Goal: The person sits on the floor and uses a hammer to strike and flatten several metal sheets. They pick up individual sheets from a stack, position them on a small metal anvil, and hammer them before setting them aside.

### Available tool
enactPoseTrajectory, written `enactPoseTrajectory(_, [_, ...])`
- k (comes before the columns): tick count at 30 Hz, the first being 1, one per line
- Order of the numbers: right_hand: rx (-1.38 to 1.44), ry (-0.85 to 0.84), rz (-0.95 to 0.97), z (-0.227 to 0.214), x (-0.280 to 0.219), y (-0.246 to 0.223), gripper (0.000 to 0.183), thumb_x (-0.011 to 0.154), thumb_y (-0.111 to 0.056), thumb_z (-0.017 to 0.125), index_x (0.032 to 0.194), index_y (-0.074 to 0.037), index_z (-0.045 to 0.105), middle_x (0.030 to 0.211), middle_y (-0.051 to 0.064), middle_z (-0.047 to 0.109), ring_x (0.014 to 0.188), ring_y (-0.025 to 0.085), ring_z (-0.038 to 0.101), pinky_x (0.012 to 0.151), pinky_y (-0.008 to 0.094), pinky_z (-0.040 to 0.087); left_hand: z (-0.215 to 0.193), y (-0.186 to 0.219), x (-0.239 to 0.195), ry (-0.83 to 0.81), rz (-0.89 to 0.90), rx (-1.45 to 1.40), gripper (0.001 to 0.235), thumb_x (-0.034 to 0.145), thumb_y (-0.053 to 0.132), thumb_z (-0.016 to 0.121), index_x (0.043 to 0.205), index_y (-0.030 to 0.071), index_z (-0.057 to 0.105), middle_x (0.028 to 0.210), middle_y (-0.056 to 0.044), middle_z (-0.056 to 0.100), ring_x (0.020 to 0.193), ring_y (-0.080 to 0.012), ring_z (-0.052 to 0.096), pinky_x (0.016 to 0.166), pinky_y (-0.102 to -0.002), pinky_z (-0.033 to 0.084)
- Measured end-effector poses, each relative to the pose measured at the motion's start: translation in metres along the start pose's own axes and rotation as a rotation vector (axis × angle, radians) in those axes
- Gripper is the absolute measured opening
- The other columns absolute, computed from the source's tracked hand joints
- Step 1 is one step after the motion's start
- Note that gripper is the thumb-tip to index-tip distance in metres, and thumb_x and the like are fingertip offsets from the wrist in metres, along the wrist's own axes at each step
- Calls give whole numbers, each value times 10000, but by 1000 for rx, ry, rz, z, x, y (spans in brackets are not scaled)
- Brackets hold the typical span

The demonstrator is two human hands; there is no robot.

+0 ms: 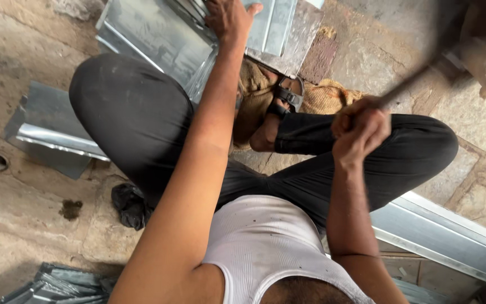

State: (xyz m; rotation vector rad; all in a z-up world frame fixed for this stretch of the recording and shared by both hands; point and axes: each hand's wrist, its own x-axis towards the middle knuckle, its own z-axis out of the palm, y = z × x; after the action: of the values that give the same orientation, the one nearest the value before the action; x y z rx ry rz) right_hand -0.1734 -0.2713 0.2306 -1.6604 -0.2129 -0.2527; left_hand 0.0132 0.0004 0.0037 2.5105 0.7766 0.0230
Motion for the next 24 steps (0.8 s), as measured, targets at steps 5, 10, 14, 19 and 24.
enactPoseTrajectory(5, [-141, 3, -157, 4, -22, 49, 477, 1155, -466, 395, 916, -76, 529, 576, 31, 410, 448, 70, 361, 437, 282, 297, 6, -7, -6, 73, 9, -114, 869, 668, 591, 863, 1300, 66, 581, 1256, -201, 638, 1171, -380, 608, 958, -663, 476])
enactPoseTrajectory(10, [-454, -268, 633, 14, -67, 94, 409, 1126, -438, 450, 963, -75, 543, 629, -48, 514, 491, 20, 476, 409, 218, 369, 33, -25, -8, 55, -13, -51, 736, 764, 620, 820, 1201, 51, 657, 1163, -227, 681, 1085, -387, 666, 902, -602, 541])
enactPoseTrajectory(14, [-151, -104, 725, 9, -54, 57, 422, 1135, -435, 474, 946, -62, 534, 674, -51, 493, 499, 35, 427, 405, 224, 351, 23, -13, -4, 413, 177, 45, 775, 556, 654, 839, 1121, 133, 736, 1169, -348, 654, 1002, -494, 664, 730, -641, 570])
enactPoseTrajectory(19, [89, -14, 378, 0, -39, 28, 401, 1157, -438, 476, 1047, -54, 514, 693, -25, 460, 519, 50, 398, 447, 228, 327, 22, -17, -4, -47, -14, 37, 728, 810, 707, 780, 1265, 145, 698, 1354, -224, 615, 1227, -400, 640, 895, -542, 554])
enactPoseTrajectory(24, [-294, -131, 272, 5, -50, 98, 455, 1166, -460, 407, 939, -87, 534, 669, -42, 476, 524, 44, 425, 443, 226, 344, 4, -9, -4, -40, -3, 51, 772, 698, 694, 830, 1236, 162, 680, 1362, -296, 520, 1181, -436, 585, 867, -551, 549])
